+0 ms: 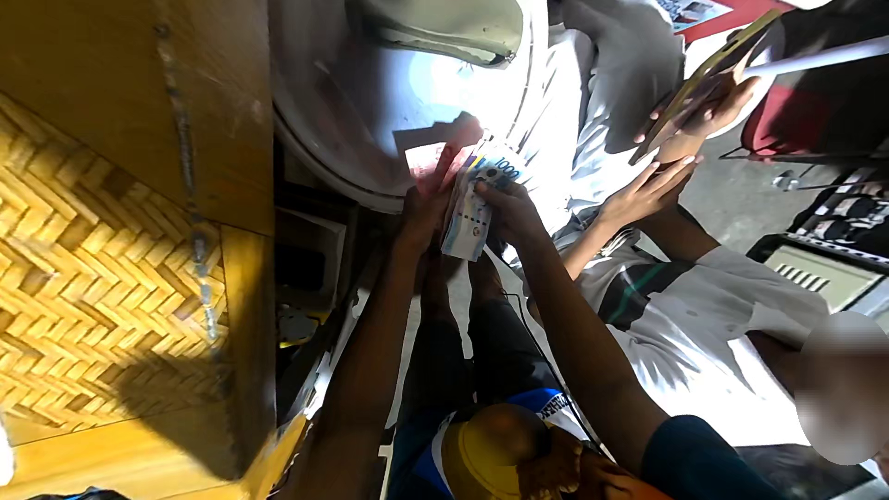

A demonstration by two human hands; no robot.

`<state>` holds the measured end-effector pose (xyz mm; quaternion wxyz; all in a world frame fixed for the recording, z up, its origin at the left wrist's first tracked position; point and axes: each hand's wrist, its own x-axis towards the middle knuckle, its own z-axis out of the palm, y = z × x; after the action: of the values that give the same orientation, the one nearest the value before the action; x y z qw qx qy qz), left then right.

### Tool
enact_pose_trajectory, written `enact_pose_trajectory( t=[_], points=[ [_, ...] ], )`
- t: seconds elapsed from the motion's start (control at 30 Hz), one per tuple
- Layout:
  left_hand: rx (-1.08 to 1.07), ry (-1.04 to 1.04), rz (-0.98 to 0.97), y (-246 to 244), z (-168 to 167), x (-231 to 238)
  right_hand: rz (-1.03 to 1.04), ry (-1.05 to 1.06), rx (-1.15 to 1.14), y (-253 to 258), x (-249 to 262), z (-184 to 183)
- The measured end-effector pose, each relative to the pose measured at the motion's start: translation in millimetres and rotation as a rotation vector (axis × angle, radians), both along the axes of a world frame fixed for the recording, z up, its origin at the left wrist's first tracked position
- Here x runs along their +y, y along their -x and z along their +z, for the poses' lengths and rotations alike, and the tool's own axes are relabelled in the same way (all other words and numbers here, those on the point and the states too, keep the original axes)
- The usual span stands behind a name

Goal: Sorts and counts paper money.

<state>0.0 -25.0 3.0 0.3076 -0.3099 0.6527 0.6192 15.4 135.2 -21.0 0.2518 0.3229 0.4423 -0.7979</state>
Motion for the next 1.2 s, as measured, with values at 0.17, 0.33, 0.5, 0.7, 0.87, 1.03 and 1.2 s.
enact_pose_trajectory(
  t=[0.17, 0.33, 0.5, 0.7, 0.87, 1.03, 1.2],
  points=[
    [-0.023, -0.104, 0.14, -5, -12, -15, -0.04, -0.017, -0.035, -4, 13, -4],
    [0.004, 0.06, 0.126, 1, -20, -18, 0.013, 0.019, -0.033, -10, 22, 1],
    [0.022, 0.041, 0.19, 4, -16, -8, 0.016, 0.052, 0.035, -13, 18, -1],
    [-0.011, 0.087, 0.106, 2, -11, 1, 0.034, 0.036, 0.047, -9, 10, 1],
    [-0.068, 0.194, -0.098, 5, -4, 9, 0.081, -0.042, -0.008, -2, 6, 0],
    [-0.023, 0.144, -0.1, 1, -5, 7, 0.034, -0.06, -0.044, 1, 8, 0],
    [-0.013, 0.031, 0.045, -5, -10, -11, -0.059, -0.003, -0.101, 0, 19, -4]
  ],
)
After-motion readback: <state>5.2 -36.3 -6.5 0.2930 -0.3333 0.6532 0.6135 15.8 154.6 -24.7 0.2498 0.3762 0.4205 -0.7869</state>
